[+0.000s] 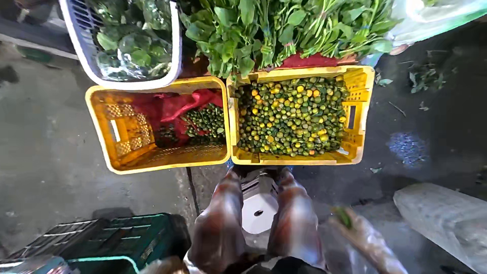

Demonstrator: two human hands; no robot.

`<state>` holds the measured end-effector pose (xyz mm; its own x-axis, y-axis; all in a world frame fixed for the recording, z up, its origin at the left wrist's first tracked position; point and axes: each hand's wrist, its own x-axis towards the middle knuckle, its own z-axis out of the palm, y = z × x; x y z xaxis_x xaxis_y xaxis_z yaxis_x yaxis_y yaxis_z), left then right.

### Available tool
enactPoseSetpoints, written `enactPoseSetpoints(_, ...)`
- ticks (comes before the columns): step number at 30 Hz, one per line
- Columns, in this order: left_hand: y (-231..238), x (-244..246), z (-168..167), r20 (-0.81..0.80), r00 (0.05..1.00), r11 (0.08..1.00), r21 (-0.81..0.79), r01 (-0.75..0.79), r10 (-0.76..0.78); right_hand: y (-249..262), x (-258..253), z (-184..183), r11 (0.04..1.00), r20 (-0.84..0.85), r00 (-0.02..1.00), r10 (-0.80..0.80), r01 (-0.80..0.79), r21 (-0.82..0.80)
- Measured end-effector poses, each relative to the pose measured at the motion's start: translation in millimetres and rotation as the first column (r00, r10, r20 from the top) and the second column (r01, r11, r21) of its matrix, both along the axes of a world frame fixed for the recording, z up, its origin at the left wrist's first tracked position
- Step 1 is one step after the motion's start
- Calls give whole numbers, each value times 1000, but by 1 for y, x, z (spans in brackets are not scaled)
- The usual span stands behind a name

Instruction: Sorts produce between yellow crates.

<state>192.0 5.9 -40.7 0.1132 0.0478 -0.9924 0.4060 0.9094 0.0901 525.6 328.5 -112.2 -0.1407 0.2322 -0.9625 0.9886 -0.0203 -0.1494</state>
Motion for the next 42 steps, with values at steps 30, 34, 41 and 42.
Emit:
enactPoseSetpoints(30,166,-37,-261,629,-105,-631,730,-263,771,36,-145,-190,671,-339,780,526,-135,729)
enactPoseSetpoints(34,146,-57,-260,647,-220,-682,675,-280,730,112,-113,-215,610,-370,861,348,92,787)
enactPoseSetpoints(41,114,-86,-259,751,-317,-805,589,-75,579,139,-148,-283,458,115,837,535,-401,793)
enactPoseSetpoints(42,111,-86,-258,743,-322,-799,597,-77,586,144,-144,-299,408,138,820,556,-414,814)
